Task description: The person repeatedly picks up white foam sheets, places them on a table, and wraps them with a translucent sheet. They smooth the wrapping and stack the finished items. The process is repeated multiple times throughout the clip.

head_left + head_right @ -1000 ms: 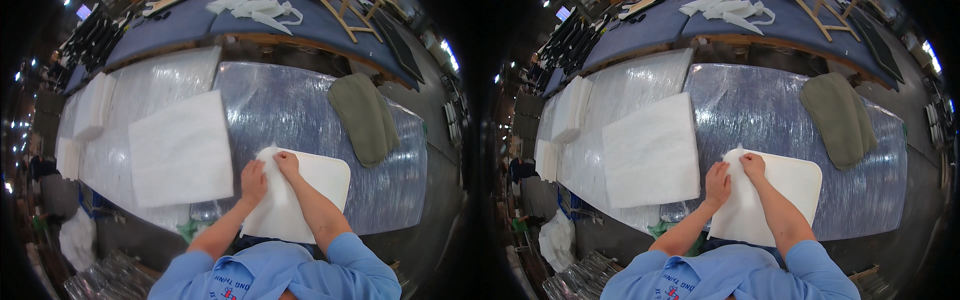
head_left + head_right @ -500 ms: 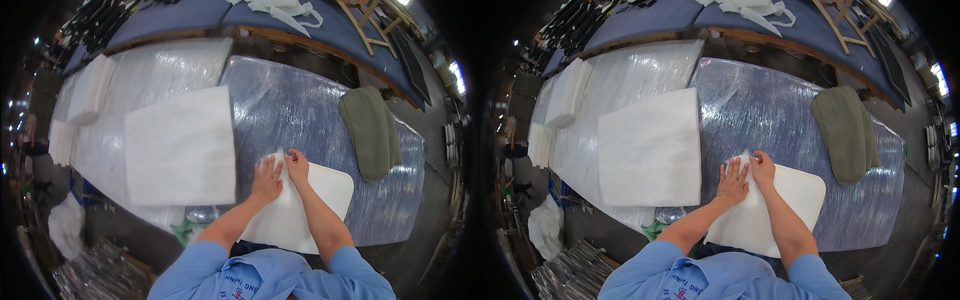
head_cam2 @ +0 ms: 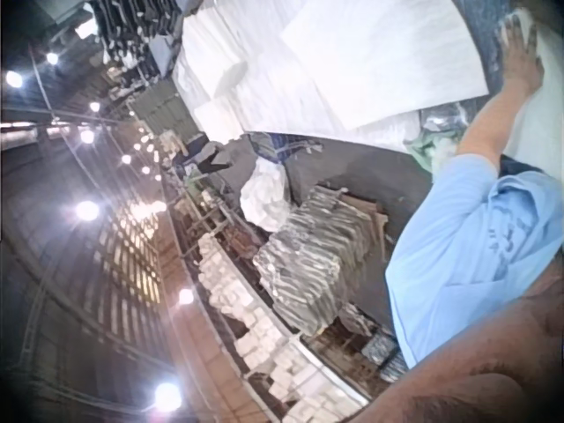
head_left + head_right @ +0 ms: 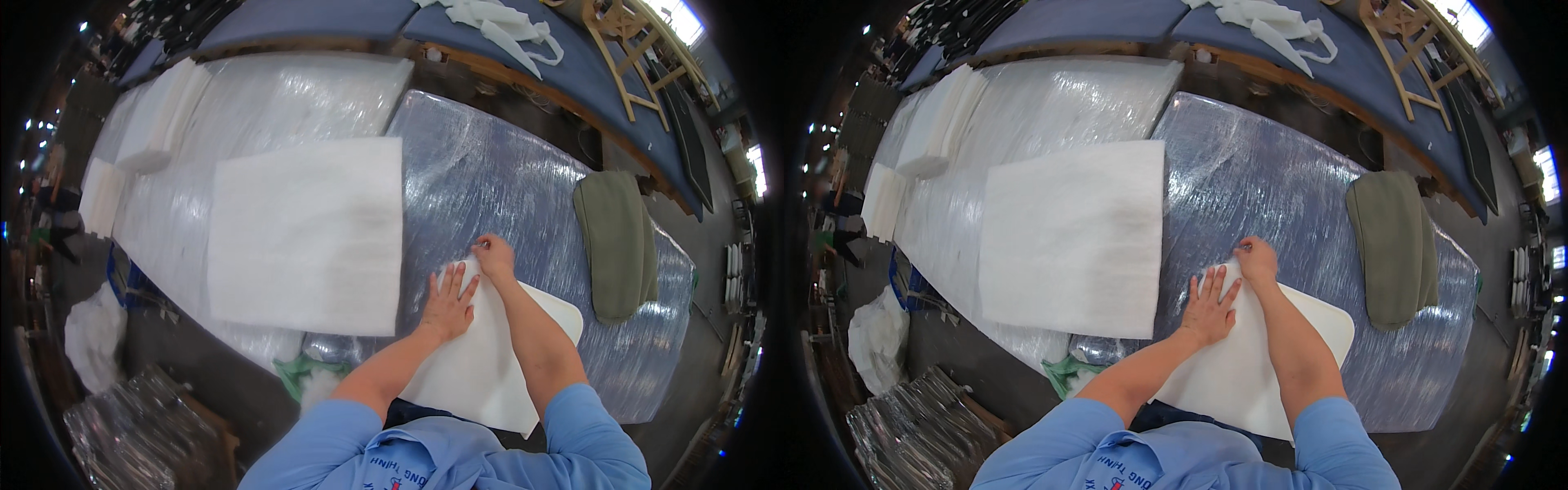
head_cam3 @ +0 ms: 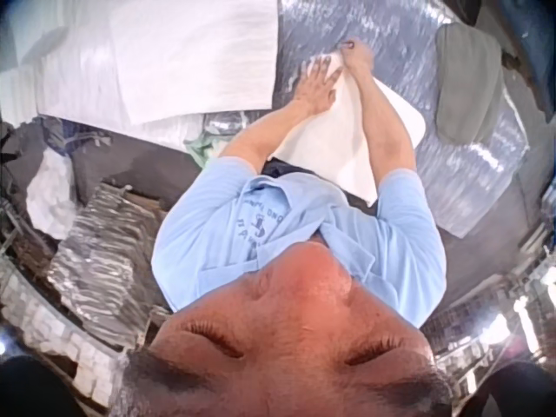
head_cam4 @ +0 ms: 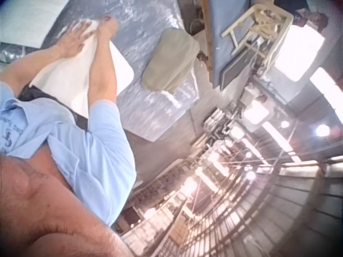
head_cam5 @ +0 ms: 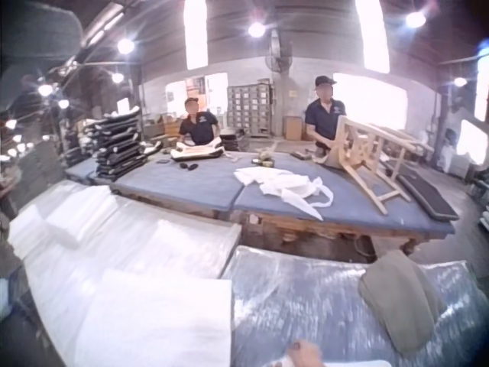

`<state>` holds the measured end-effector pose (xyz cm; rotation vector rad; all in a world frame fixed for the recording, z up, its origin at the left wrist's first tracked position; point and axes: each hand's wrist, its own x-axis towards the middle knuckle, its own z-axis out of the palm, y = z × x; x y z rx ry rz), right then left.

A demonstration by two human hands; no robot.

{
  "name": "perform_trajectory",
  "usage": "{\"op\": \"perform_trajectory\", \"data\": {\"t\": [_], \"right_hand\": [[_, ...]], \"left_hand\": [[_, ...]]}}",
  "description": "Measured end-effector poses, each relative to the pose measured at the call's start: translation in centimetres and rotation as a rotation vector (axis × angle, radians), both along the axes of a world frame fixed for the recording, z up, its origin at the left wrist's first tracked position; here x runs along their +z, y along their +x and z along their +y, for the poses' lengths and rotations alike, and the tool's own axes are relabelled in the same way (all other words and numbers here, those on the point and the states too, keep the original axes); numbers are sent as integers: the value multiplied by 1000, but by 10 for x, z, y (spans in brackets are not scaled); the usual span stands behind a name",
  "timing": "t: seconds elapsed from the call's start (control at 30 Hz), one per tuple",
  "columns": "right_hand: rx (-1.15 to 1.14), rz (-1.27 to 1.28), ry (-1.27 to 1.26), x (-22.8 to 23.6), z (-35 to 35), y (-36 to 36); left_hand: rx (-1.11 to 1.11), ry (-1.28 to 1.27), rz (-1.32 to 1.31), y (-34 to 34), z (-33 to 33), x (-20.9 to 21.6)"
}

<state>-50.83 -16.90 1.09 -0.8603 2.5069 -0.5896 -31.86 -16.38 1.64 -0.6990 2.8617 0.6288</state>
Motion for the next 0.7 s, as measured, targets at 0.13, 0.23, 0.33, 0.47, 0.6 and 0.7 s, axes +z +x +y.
{"op": "perform_trajectory", "data": {"t": [0.13, 0.23, 0.33, 0.47, 0.6, 0.7], "right_hand": [[83, -32, -303, 6, 9, 8], [253, -116, -158, -1, 25, 23], [262, -158, 26, -8, 24, 21], [174, -243, 76, -3, 11, 0], [211, -302, 98, -1, 18, 9], [217, -304, 160, 0, 9, -3]], "left_hand": [[29, 15, 28, 4, -1, -6], [10, 16, -47, 4, -3, -5], [-17, 28, -63, 1, -3, -1], [15, 41, 22, 3, -2, -3], [31, 33, 38, 7, -3, -4], [15, 11, 76, 6, -3, -3]]}}
